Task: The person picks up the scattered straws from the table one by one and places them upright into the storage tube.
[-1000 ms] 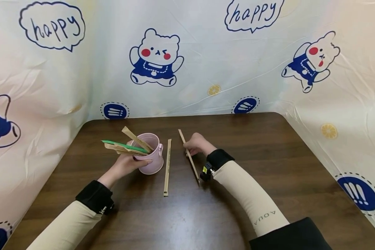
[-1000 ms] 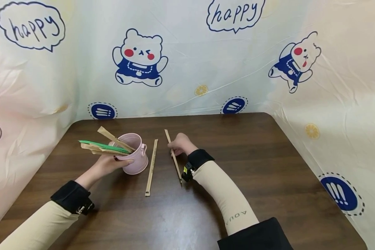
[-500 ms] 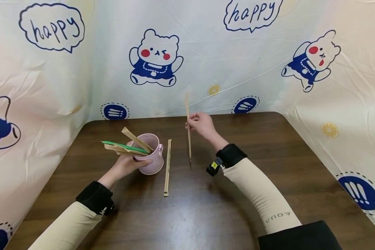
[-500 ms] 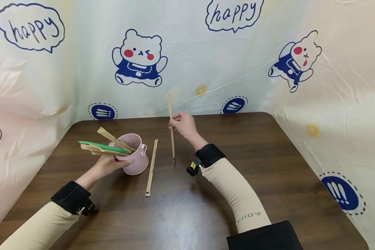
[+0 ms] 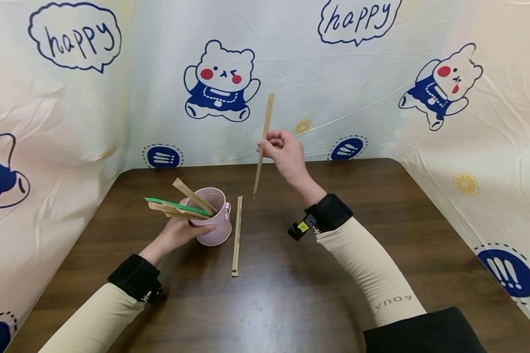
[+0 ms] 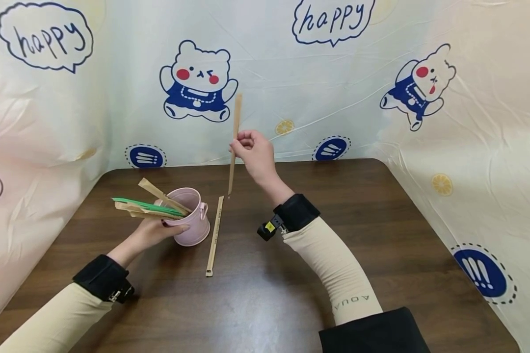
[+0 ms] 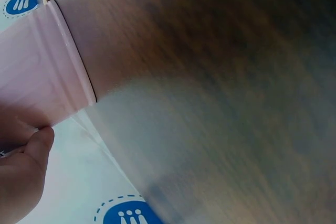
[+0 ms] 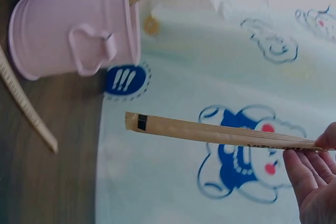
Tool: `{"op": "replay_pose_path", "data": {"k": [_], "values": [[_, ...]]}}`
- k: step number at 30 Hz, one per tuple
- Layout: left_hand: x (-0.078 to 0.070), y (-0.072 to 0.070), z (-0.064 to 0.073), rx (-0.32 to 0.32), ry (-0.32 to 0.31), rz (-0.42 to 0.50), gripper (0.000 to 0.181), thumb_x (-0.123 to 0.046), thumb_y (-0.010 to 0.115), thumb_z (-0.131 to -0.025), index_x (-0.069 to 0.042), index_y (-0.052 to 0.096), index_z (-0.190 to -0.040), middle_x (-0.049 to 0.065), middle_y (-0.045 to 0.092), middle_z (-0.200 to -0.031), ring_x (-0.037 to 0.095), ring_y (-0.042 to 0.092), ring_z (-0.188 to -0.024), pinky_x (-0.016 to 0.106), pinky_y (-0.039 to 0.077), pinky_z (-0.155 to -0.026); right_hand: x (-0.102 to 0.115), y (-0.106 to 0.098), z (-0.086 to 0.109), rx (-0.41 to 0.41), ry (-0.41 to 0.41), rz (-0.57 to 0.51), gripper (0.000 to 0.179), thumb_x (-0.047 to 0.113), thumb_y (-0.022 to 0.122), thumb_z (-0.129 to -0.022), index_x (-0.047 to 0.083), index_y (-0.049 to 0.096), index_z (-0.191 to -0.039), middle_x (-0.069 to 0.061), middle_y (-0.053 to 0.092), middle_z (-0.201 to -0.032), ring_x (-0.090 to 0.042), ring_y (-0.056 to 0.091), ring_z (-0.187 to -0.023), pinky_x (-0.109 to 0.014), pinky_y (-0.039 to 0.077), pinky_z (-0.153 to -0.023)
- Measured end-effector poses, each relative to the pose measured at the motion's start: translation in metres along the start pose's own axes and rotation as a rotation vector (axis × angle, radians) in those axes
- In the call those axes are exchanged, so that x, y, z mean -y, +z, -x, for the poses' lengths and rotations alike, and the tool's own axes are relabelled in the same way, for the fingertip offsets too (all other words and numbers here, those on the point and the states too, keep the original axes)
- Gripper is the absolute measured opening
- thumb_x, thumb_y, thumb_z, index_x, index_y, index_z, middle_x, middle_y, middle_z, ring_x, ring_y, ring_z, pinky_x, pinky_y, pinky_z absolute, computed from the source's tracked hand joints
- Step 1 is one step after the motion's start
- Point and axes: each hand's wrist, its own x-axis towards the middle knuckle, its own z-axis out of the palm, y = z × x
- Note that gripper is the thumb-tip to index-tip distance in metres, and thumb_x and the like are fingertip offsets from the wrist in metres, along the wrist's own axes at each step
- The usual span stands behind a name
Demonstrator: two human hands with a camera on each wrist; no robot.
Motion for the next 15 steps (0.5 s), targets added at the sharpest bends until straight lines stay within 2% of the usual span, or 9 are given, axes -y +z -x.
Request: {"op": "replay_pose_path", "data": {"k": [3,9,15], "values": [[0.0,0.0,-0.001,0.012,-0.008,0.006,0.053,-0.008,0.083,-0.084,0.003,0.06,-0.13,0.022,0.057,-0.133,0.026,0.049,-0.123,0.015,0.037,-0.099,0.011,0.009,0.003,0.0,-0.035,-0.038,0.016,0.0,0.06,-0.1,-0.01,0.058,-0.112,-0.036,0.069,-0.113,-0.001,0.069,-0.079,-0.034,0.061,-0.09],[0.0,0.0,-0.001,0.028,-0.022,0.005,0.053,-0.009,0.083,-0.085,0.002,0.059,-0.132,0.02,0.059,-0.132,0.024,0.049,-0.121,0.014,0.039,-0.096,0.027,0.026,0.006,0.004,-0.1,-0.091,0.017,0.001,0.061,-0.1,-0.01,0.058,-0.113,-0.034,0.069,-0.112,-0.006,0.071,-0.084,-0.035,0.06,-0.092],[0.001,0.001,0.0,0.025,-0.04,0.012,0.05,-0.009,0.082,-0.085,0.003,0.061,-0.129,0.023,0.055,-0.134,0.028,0.048,-0.123,0.021,0.038,-0.1,0.032,0.044,0.012,0.062,-0.123,-0.125,0.019,0.0,0.059,-0.101,-0.011,0.057,-0.116,-0.035,0.069,-0.114,-0.026,0.075,-0.097,-0.036,0.06,-0.094]]}}
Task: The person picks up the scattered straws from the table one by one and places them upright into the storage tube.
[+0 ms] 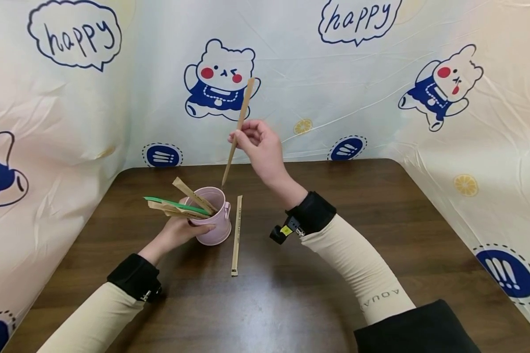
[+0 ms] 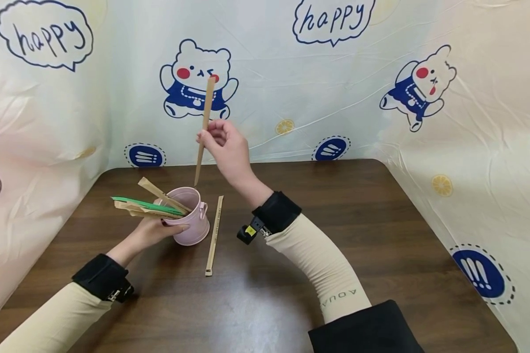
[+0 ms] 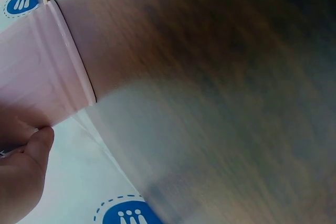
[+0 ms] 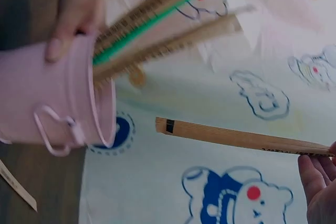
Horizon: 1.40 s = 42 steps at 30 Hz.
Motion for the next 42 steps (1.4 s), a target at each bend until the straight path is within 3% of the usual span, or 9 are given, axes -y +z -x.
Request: {"op": "replay_pose_path", "data": {"k": [5,9,15,18,24,27,31,36,42], "values": [[0.0,0.0,-0.001,0.006,0.01,0.005,0.054,-0.008,0.082,-0.086,0.004,0.058,-0.133,0.024,0.054,-0.136,0.031,0.049,-0.126,0.021,0.037,-0.102,-0.008,0.013,0.011,0.098,0.007,0.056,0.018,0.0,0.058,-0.102,-0.01,0.057,-0.117,-0.033,0.07,-0.114,-0.039,0.072,-0.105,-0.038,0.06,-0.095],[0.001,0.0,-0.002,-0.016,0.031,-0.01,0.053,-0.006,0.083,-0.084,0.005,0.059,-0.131,0.025,0.056,-0.135,0.032,0.052,-0.125,0.018,0.037,-0.102,-0.02,0.02,0.021,0.196,-0.04,0.17,0.018,0.001,0.059,-0.101,-0.009,0.057,-0.116,-0.03,0.072,-0.111,-0.039,0.072,-0.104,-0.033,0.06,-0.092],[0.002,-0.001,-0.002,-0.005,-0.001,-0.036,0.053,-0.007,0.081,-0.086,0.006,0.058,-0.131,0.027,0.055,-0.134,0.035,0.054,-0.123,0.038,0.042,-0.104,-0.042,0.026,0.036,0.309,-0.076,0.321,0.016,0.001,0.06,-0.101,-0.007,0.055,-0.114,-0.026,0.074,-0.11,-0.033,0.074,-0.103,-0.024,0.059,-0.088],[0.002,-0.002,-0.002,0.005,-0.015,-0.038,0.052,-0.008,0.08,-0.087,0.007,0.057,-0.132,0.027,0.054,-0.133,0.036,0.053,-0.123,0.044,0.042,-0.103,-0.051,0.026,0.041,0.337,-0.067,0.401,0.016,0.004,0.061,-0.101,-0.005,0.057,-0.113,-0.023,0.074,-0.11,-0.031,0.074,-0.102,-0.023,0.058,-0.086],[0.002,-0.002,-0.001,0.01,-0.027,-0.048,0.052,-0.009,0.08,-0.088,0.007,0.057,-0.131,0.026,0.055,-0.131,0.035,0.055,-0.119,0.038,0.044,-0.1,-0.068,0.023,0.046,0.408,0.004,0.537,0.015,0.003,0.061,-0.099,-0.003,0.063,-0.113,-0.018,0.072,-0.113,-0.028,0.071,-0.108,-0.029,0.058,-0.094],[0.002,-0.002,-0.001,0.013,-0.056,-0.036,0.059,-0.009,0.08,-0.088,0.008,0.05,-0.136,0.028,0.052,-0.133,0.038,0.055,-0.12,0.046,0.046,-0.103,-0.073,0.022,0.046,0.44,0.02,0.589,0.014,0.003,0.061,-0.099,-0.002,0.067,-0.11,-0.017,0.073,-0.112,-0.028,0.07,-0.109,-0.036,0.058,-0.097],[0.001,-0.002,0.0,0.018,-0.112,-0.001,0.072,-0.009,0.079,-0.088,0.01,0.038,-0.143,0.031,0.046,-0.14,0.044,0.054,-0.125,0.059,0.044,-0.108,-0.076,0.021,0.046,0.458,0.009,0.639,0.014,0.003,0.062,-0.097,-0.001,0.071,-0.107,-0.016,0.075,-0.11,-0.025,0.07,-0.104,-0.034,0.057,-0.093],[0.002,-0.002,0.0,0.026,-0.131,0.014,0.074,-0.01,0.079,-0.088,0.01,0.035,-0.145,0.031,0.045,-0.143,0.045,0.053,-0.128,0.06,0.043,-0.11,-0.076,0.02,0.045,0.46,0.01,0.671,0.014,0.005,0.064,-0.097,0.001,0.073,-0.107,-0.014,0.076,-0.111,-0.024,0.07,-0.105,-0.029,0.056,-0.091],[0.002,-0.002,-0.001,0.026,-0.125,0.005,0.074,-0.011,0.079,-0.089,0.009,0.038,-0.146,0.031,0.048,-0.145,0.045,0.054,-0.13,0.06,0.043,-0.111,-0.074,0.018,0.044,0.533,0.015,0.671,0.022,0.013,0.067,-0.099,0.003,0.074,-0.117,-0.012,0.076,-0.119,-0.021,0.07,-0.108,-0.029,0.056,-0.093]]}}
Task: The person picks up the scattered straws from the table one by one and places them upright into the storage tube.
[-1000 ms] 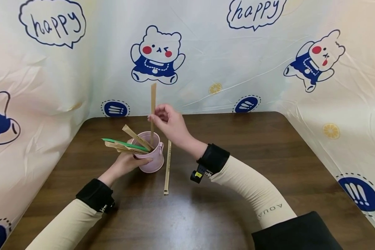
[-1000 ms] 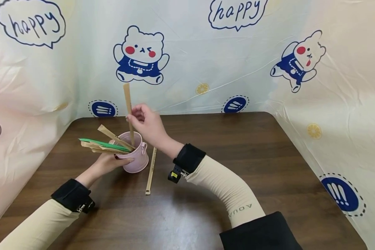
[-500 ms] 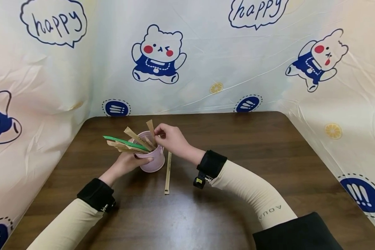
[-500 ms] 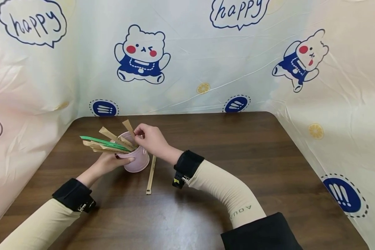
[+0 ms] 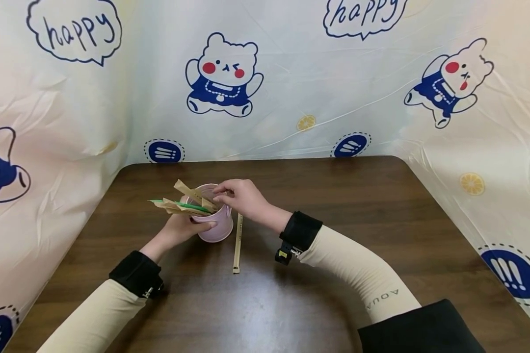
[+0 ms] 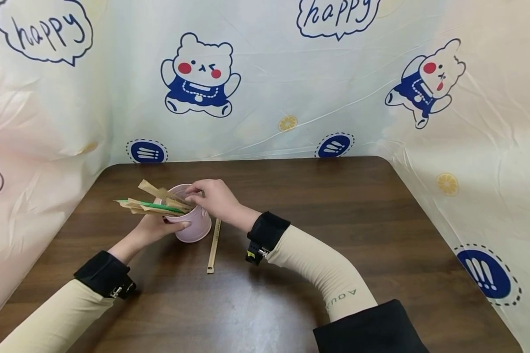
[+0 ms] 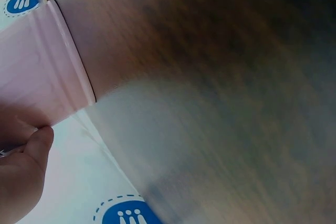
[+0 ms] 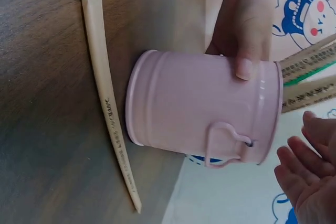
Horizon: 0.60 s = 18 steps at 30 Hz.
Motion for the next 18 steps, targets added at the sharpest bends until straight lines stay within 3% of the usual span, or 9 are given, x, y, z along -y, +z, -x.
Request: {"op": "replay_pose_path", "data": {"k": [6,11,18], "values": [[-0.002,-0.001,-0.001,0.0,-0.002,-0.001,0.064,-0.012,0.08,-0.089,0.008,0.047,-0.14,0.028,0.06,-0.134,0.039,0.059,-0.122,0.055,0.047,-0.106,0.002,-0.017,-0.003,-0.077,0.006,-0.025,0.024,0.015,0.065,-0.101,0.0,0.069,-0.12,-0.014,0.075,-0.115,-0.023,0.071,-0.106,-0.029,0.057,-0.094],[-0.002,-0.001,-0.002,0.005,0.0,-0.008,0.063,-0.013,0.081,-0.088,0.007,0.049,-0.139,0.027,0.062,-0.132,0.038,0.06,-0.119,0.054,0.047,-0.105,-0.006,-0.028,-0.007,-0.136,0.114,-0.03,0.025,0.019,0.064,-0.101,0.002,0.066,-0.12,-0.014,0.073,-0.116,-0.026,0.069,-0.107,-0.034,0.055,-0.096],[0.0,0.0,-0.001,0.002,-0.012,-0.014,0.065,-0.014,0.081,-0.088,0.008,0.047,-0.14,0.028,0.061,-0.133,0.04,0.059,-0.122,0.056,0.046,-0.108,-0.027,-0.026,-0.007,-0.1,0.272,-0.006,0.037,0.024,0.066,-0.1,-0.001,0.062,-0.127,-0.016,0.07,-0.121,-0.028,0.066,-0.113,-0.038,0.054,-0.097]]}}
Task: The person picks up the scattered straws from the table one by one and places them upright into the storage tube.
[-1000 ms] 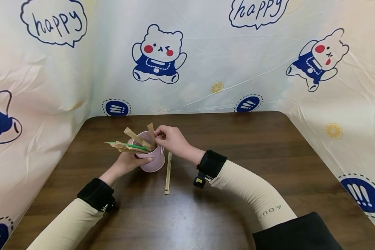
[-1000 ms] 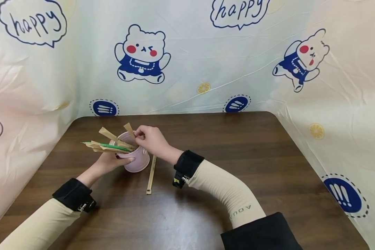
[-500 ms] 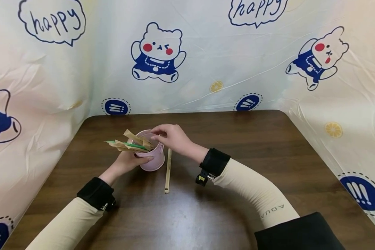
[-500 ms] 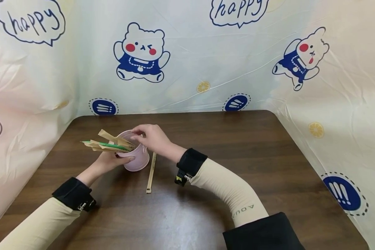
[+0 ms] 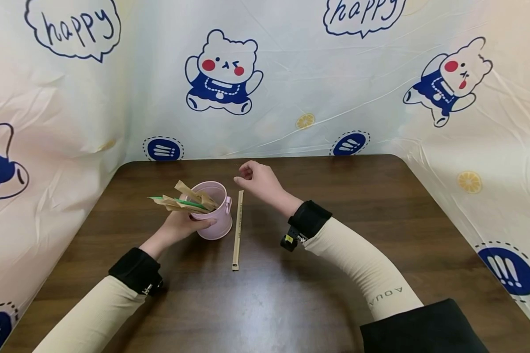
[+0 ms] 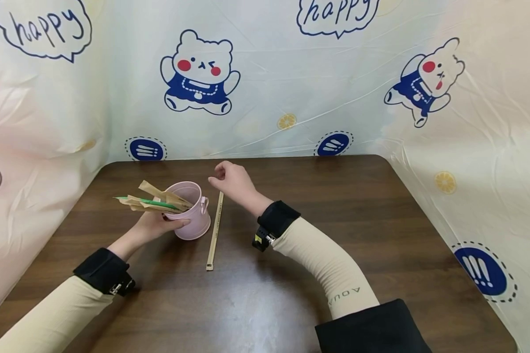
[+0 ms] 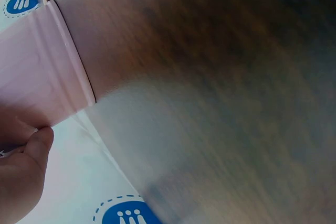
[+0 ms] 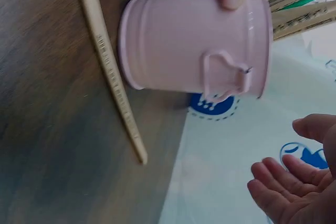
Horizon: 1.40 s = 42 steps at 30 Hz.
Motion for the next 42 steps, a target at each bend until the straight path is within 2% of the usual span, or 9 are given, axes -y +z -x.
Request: {"op": "replay_pose_path", "data": {"k": [4,7,10,14,19,28,36,40,42], "values": [[0.0,0.0,-0.001,-0.007,0.006,-0.002,0.064,-0.013,0.081,-0.087,0.007,0.048,-0.139,0.027,0.062,-0.132,0.039,0.06,-0.121,0.055,0.046,-0.108,-0.009,0.006,-0.002,0.018,0.062,0.072,0.034,0.025,0.069,-0.097,-0.001,0.066,-0.118,-0.014,0.07,-0.111,-0.023,0.064,-0.098,-0.033,0.053,-0.089],[0.0,0.0,0.0,-0.006,0.004,0.002,0.064,-0.013,0.081,-0.087,0.007,0.048,-0.139,0.027,0.062,-0.133,0.038,0.06,-0.121,0.055,0.046,-0.108,-0.016,0.014,-0.004,0.053,0.093,0.145,0.023,0.026,0.07,-0.094,0.004,0.066,-0.09,-0.003,0.062,-0.082,-0.014,0.054,-0.074,-0.024,0.045,-0.07],[0.0,0.0,0.0,-0.004,-0.002,0.003,0.065,-0.014,0.081,-0.088,0.007,0.048,-0.14,0.027,0.061,-0.134,0.038,0.06,-0.121,0.055,0.046,-0.108,-0.023,0.025,-0.005,0.11,0.118,0.23,0.04,0.027,0.07,-0.093,0.012,0.05,-0.062,0.007,0.041,-0.058,-0.009,0.037,-0.056,-0.02,0.03,-0.056],[-0.001,0.0,0.0,-0.006,-0.005,0.003,0.064,-0.014,0.081,-0.088,0.006,0.049,-0.14,0.026,0.062,-0.134,0.038,0.06,-0.121,0.055,0.046,-0.108,-0.029,0.041,-0.005,0.171,0.177,0.325,0.058,0.029,0.07,-0.093,0.017,0.036,-0.048,0.01,0.029,-0.047,-0.009,0.033,-0.048,-0.022,0.026,-0.048],[-0.001,-0.001,0.001,-0.01,0.002,0.004,0.064,-0.013,0.08,-0.088,0.007,0.048,-0.14,0.027,0.061,-0.134,0.039,0.059,-0.122,0.056,0.046,-0.108,-0.032,0.059,-0.002,0.178,0.265,0.415,0.052,0.039,0.071,-0.092,0.019,0.042,-0.054,0.007,0.041,-0.055,-0.013,0.046,-0.055,-0.027,0.035,-0.048],[0.001,-0.001,0.002,-0.002,-0.005,0.01,0.067,-0.013,0.081,-0.088,0.008,0.046,-0.141,0.028,0.058,-0.136,0.039,0.058,-0.123,0.057,0.045,-0.109,-0.038,0.08,0.003,0.124,0.264,0.513,0.047,0.04,0.072,-0.091,0.019,0.047,-0.058,0.004,0.05,-0.063,-0.016,0.057,-0.063,-0.032,0.044,-0.052],[-0.001,-0.002,0.001,-0.007,-0.005,-0.01,0.062,-0.013,0.081,-0.088,0.008,0.05,-0.137,0.027,0.063,-0.13,0.037,0.06,-0.119,0.054,0.047,-0.106,-0.051,0.066,-0.003,0.179,0.28,0.544,0.028,0.025,0.072,-0.092,0.012,0.06,-0.072,-0.004,0.07,-0.084,-0.021,0.069,-0.079,-0.034,0.057,-0.067],[-0.001,-0.001,0.001,-0.011,0.002,-0.012,0.061,-0.014,0.081,-0.087,0.006,0.051,-0.137,0.024,0.064,-0.129,0.033,0.06,-0.118,0.039,0.049,-0.103,-0.066,0.06,-0.012,0.217,0.291,0.537,0.016,0.02,0.071,-0.094,0.006,0.068,-0.085,-0.007,0.07,-0.086,-0.021,0.067,-0.075,-0.032,0.056,-0.065],[-0.001,0.0,0.0,-0.012,0.007,-0.007,0.061,-0.014,0.082,-0.087,0.005,0.052,-0.137,0.023,0.064,-0.13,0.031,0.06,-0.118,0.028,0.047,-0.1,-0.069,0.055,-0.013,0.215,0.294,0.496,0.017,0.017,0.071,-0.093,0.004,0.067,-0.084,-0.008,0.069,-0.083,-0.021,0.065,-0.071,-0.03,0.054,-0.063]]}}
